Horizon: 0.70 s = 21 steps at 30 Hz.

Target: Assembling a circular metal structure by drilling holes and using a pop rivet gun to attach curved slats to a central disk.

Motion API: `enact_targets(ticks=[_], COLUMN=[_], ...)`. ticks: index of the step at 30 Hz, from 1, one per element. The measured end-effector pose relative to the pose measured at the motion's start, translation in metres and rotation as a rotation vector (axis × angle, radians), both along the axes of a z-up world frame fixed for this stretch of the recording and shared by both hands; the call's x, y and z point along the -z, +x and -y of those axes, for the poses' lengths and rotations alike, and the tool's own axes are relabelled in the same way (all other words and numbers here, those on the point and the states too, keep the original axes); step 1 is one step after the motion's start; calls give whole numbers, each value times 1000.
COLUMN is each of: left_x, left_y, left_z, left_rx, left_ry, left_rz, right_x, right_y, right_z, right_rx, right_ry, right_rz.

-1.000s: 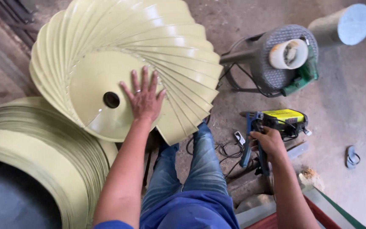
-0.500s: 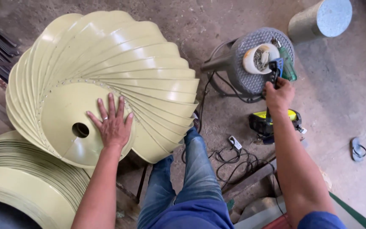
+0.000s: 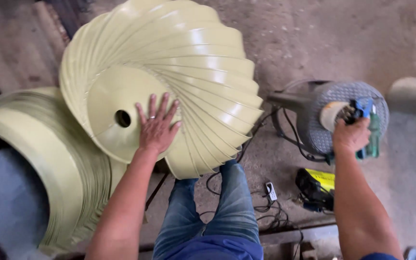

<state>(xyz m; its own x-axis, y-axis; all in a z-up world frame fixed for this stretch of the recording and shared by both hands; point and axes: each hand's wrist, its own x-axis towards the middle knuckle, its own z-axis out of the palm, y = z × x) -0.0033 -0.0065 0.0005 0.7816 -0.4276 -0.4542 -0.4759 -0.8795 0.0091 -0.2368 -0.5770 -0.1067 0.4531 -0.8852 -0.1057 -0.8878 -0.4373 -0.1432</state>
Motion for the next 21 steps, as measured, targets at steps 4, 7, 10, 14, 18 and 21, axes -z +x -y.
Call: enact_targets(ticks=[4,7,10,14,18,21], left_x=[-9,-9,-10,-18,-14,-29], left_y=[1,1,0,3,2,-3], left_z=[4,8,8,14,-1,-34], left_rx=[-52,-71,-142,-323,-405,-513], left_ry=[22,-19,-161,-452,-688,-931], left_rz=[-47,-55,-16,17,130,293], right_x=[-21,-28,-30,-74,-96,-100], right_y=[5,9,33,100,156,178], right_z=[-3,-12,-48,-154,-249,-292], right_rx=[9,-137,-378,-445,-584,-606], right_ry=[99,-55,-358,359,496,513], right_rz=[-15,-71,199,153,139,145])
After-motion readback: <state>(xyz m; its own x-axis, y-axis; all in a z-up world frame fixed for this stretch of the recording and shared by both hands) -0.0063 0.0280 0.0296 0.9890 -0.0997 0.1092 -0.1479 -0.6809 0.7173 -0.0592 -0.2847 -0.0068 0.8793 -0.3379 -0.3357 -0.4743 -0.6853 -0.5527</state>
